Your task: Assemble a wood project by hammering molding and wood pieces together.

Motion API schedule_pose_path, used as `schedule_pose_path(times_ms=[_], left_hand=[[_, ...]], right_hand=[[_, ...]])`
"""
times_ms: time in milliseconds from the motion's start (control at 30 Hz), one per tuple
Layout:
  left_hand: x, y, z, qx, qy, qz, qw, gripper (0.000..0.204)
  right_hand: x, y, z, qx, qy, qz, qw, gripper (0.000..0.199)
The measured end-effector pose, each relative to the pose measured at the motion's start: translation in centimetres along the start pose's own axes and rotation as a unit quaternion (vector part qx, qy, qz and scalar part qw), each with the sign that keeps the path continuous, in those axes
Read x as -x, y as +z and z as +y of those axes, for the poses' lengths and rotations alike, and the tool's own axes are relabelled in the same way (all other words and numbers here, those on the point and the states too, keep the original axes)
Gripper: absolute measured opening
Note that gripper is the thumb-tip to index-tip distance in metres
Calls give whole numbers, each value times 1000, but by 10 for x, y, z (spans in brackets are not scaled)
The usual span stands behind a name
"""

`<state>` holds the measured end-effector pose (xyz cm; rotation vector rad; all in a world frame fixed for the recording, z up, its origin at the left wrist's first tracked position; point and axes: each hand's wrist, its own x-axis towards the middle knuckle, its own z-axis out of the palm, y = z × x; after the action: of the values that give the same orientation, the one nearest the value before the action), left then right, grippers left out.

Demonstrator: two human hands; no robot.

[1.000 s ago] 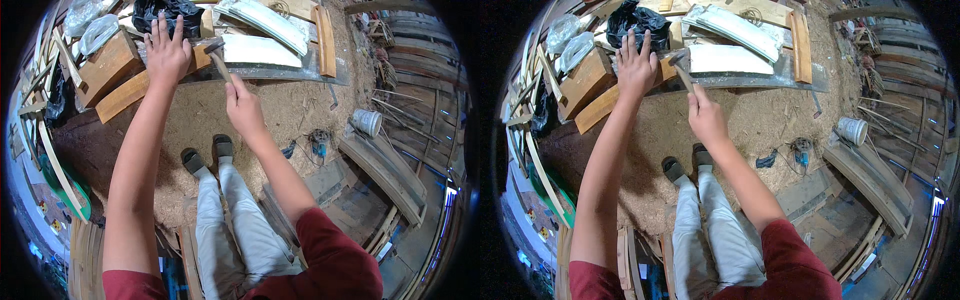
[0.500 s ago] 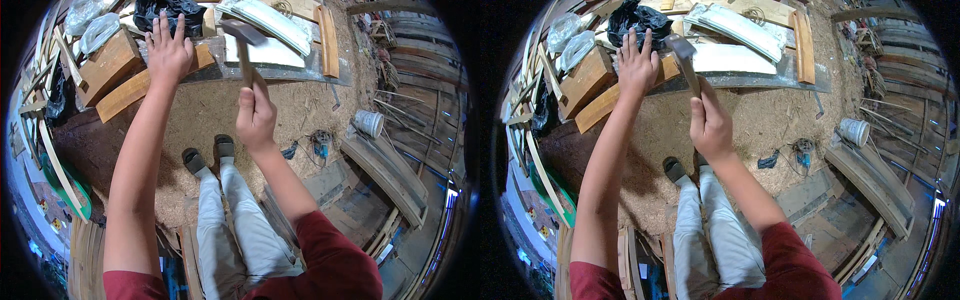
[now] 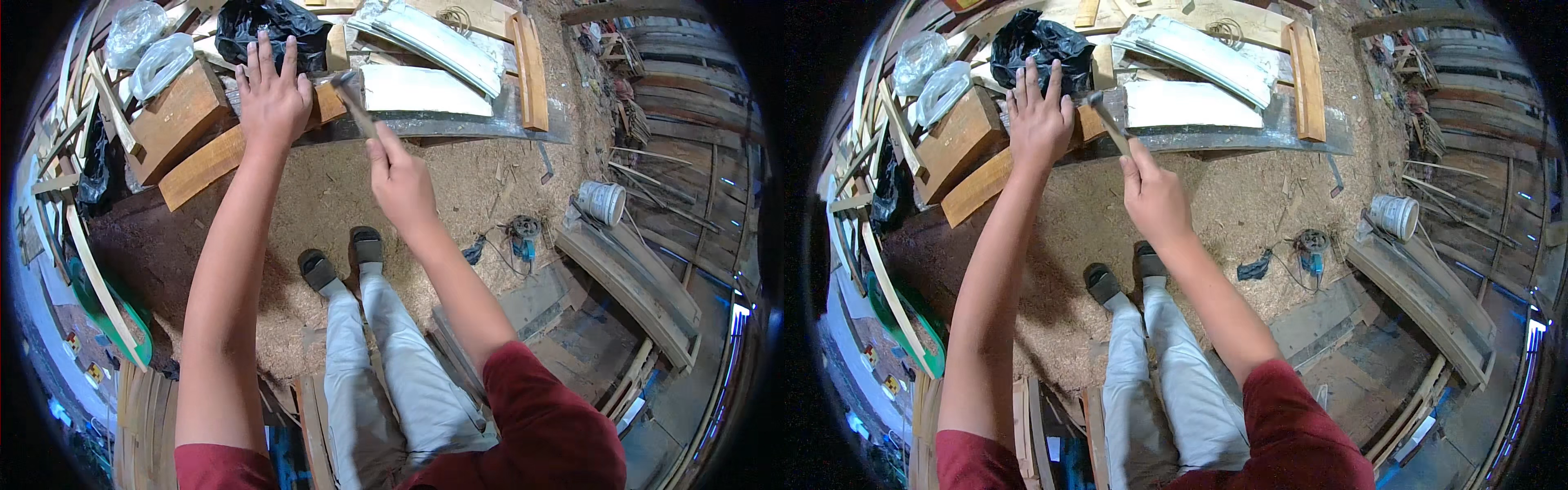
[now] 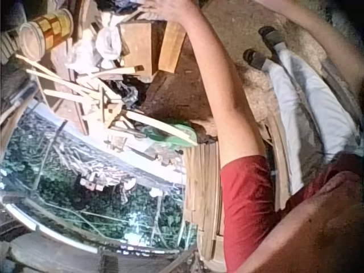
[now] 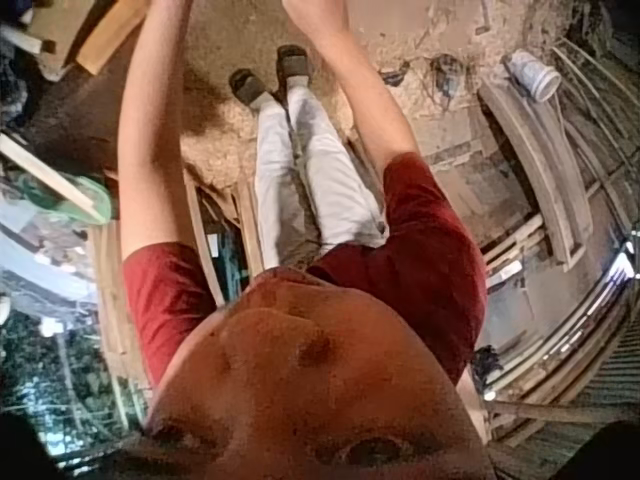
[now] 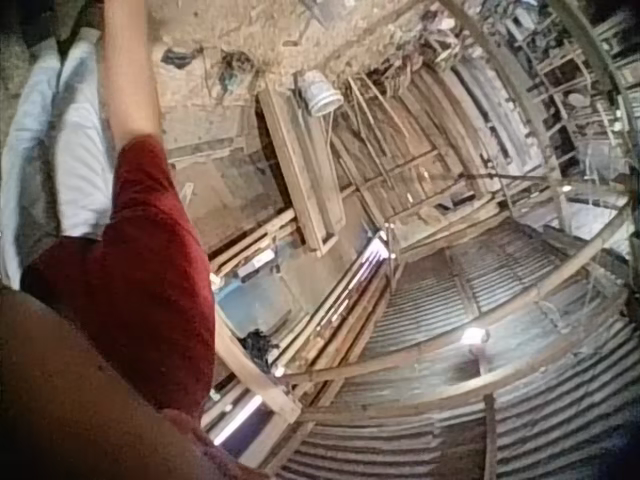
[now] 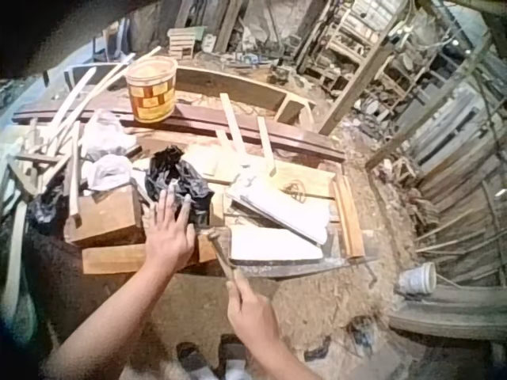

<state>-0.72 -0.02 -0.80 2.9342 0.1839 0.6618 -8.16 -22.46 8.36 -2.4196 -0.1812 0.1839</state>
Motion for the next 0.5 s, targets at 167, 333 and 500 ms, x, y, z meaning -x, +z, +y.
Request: schedule_pose_path(times_ms=[167,333,500], left_hand=[[-2,-1,6,-11,-9,-15,1000,66],[-1,-1,1,-15,-15,-28,999,66],[-3,0,5,-6,-21,-25,999,66]], right_hand=[[10,1,1,-110,-145,184,966,38],[-2,-4,0,9,7,-25,1000,40],[9,4,4,-62,-76,90,991,41]])
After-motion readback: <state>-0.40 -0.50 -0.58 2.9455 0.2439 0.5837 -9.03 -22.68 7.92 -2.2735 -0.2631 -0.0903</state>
